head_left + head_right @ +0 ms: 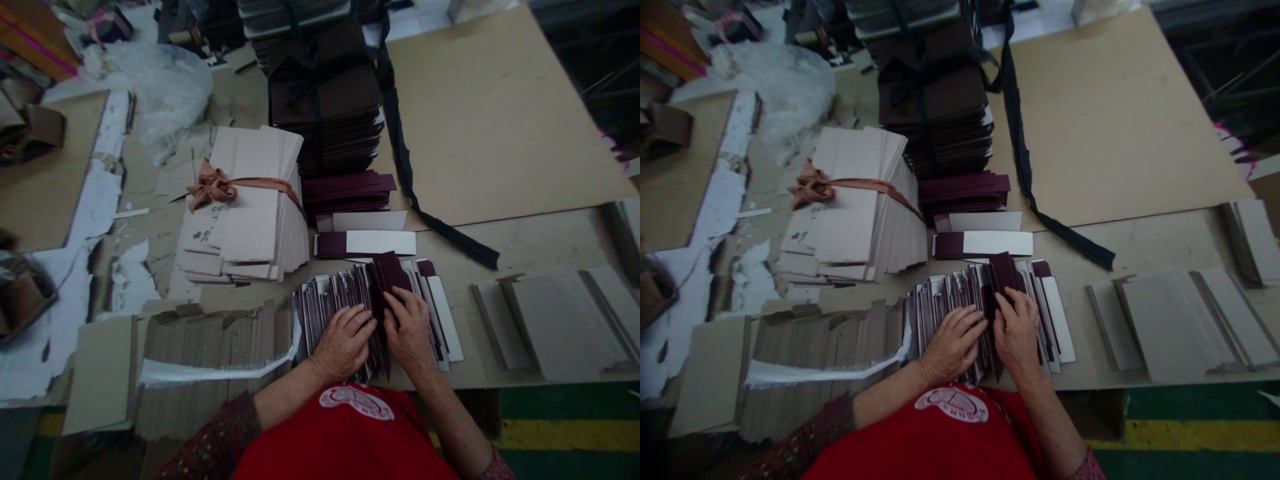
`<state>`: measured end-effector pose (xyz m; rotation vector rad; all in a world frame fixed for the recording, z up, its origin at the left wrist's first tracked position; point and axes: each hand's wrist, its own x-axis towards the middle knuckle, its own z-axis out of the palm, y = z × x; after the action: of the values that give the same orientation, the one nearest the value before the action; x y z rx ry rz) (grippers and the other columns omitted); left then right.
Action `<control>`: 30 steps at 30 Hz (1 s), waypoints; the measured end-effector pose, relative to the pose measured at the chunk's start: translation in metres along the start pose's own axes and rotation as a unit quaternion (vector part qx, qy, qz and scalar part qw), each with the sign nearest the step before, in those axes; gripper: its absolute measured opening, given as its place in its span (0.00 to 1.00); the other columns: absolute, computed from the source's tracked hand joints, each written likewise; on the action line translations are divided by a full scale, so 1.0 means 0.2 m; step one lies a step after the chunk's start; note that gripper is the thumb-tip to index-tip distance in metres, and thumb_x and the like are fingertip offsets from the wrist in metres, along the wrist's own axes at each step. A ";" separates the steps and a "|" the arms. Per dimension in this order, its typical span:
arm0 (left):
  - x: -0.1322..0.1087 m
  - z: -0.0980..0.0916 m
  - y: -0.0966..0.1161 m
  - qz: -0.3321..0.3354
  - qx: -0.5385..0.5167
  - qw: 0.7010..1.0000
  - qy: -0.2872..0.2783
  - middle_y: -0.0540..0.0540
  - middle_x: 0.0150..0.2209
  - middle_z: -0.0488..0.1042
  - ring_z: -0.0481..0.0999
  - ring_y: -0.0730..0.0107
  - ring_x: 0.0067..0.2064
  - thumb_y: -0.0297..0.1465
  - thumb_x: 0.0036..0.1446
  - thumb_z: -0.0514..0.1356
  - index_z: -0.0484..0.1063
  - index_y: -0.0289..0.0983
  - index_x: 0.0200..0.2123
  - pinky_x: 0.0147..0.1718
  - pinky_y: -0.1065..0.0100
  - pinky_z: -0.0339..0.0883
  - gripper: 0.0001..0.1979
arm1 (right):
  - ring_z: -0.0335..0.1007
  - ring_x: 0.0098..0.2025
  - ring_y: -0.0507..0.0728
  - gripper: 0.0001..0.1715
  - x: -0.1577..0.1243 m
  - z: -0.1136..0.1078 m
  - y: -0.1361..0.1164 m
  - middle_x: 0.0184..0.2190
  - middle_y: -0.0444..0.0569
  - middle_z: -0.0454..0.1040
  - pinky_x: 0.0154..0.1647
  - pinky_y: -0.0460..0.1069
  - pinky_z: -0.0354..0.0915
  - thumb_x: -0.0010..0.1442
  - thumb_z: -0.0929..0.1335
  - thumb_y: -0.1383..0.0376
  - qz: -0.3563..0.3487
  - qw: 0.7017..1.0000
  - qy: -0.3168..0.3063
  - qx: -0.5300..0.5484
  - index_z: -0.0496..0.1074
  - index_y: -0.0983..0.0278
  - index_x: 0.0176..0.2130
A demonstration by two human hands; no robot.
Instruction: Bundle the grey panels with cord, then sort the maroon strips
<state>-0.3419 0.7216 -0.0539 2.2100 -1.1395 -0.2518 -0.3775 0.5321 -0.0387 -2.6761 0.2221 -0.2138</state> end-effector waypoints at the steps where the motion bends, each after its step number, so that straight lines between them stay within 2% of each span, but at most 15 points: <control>1: 0.00 0.00 0.00 0.001 0.000 1.000 0.001 0.37 0.58 0.69 0.61 0.52 0.66 0.24 0.59 0.55 0.65 0.35 0.60 0.63 0.45 0.60 0.25 | 0.58 0.59 0.67 0.21 0.00 -0.01 -0.01 0.58 0.57 0.68 0.57 0.67 0.62 0.66 0.61 0.70 -0.004 1.000 0.001 -0.013 0.75 0.63 0.54; 6: -0.01 0.01 0.00 0.000 0.001 1.000 0.003 0.38 0.60 0.68 0.60 0.52 0.66 0.25 0.60 0.55 0.65 0.34 0.61 0.64 0.46 0.58 0.25 | 0.54 0.63 0.69 0.19 0.03 -0.02 -0.04 0.60 0.54 0.67 0.61 0.68 0.59 0.61 0.62 0.75 -0.041 0.997 -0.044 -0.055 0.79 0.63 0.43; 10: -0.01 0.02 -0.01 -0.002 0.000 1.000 -0.012 0.39 0.61 0.67 0.59 0.51 0.67 0.25 0.58 0.57 0.65 0.35 0.60 0.64 0.45 0.58 0.25 | 0.52 0.64 0.70 0.13 0.05 -0.01 -0.04 0.60 0.55 0.66 0.62 0.67 0.59 0.63 0.65 0.68 -0.044 0.996 -0.059 -0.049 0.79 0.64 0.41; 13: -0.01 0.01 -0.01 -0.005 0.000 1.000 -0.024 0.38 0.61 0.67 0.59 0.51 0.67 0.25 0.57 0.58 0.66 0.36 0.60 0.64 0.45 0.58 0.26 | 0.52 0.63 0.71 0.12 0.05 0.00 -0.04 0.58 0.56 0.67 0.62 0.67 0.59 0.65 0.67 0.62 -0.035 0.997 -0.052 -0.048 0.80 0.63 0.37; 18: 0.00 -0.01 0.00 -0.004 -0.002 1.000 -0.019 0.39 0.61 0.67 0.60 0.50 0.66 0.25 0.58 0.57 0.65 0.36 0.61 0.64 0.45 0.59 0.26 | 0.54 0.62 0.70 0.14 0.06 0.01 -0.04 0.54 0.56 0.70 0.60 0.67 0.61 0.66 0.67 0.61 -0.026 0.998 -0.045 -0.047 0.80 0.63 0.34; 25: -0.01 0.00 -0.01 -0.005 -0.004 1.000 -0.021 0.38 0.61 0.66 0.60 0.49 0.66 0.25 0.58 0.57 0.66 0.36 0.60 0.64 0.45 0.58 0.25 | 0.55 0.62 0.70 0.12 0.06 0.02 -0.04 0.54 0.57 0.71 0.60 0.67 0.60 0.64 0.66 0.64 -0.030 0.998 -0.036 -0.049 0.80 0.64 0.35; 30: -0.01 -0.01 0.00 -0.013 -0.014 1.000 -0.014 0.36 0.62 0.65 0.59 0.51 0.67 0.24 0.59 0.55 0.62 0.31 0.62 0.66 0.47 0.57 0.26 | 0.56 0.61 0.69 0.13 0.05 0.03 -0.05 0.54 0.58 0.71 0.60 0.66 0.60 0.64 0.64 0.67 -0.027 0.999 -0.012 -0.045 0.76 0.67 0.45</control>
<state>-0.3421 0.7232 -0.0532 2.2047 -1.1150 -0.3086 -0.3655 0.5407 -0.0384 -2.7752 0.1547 -0.1931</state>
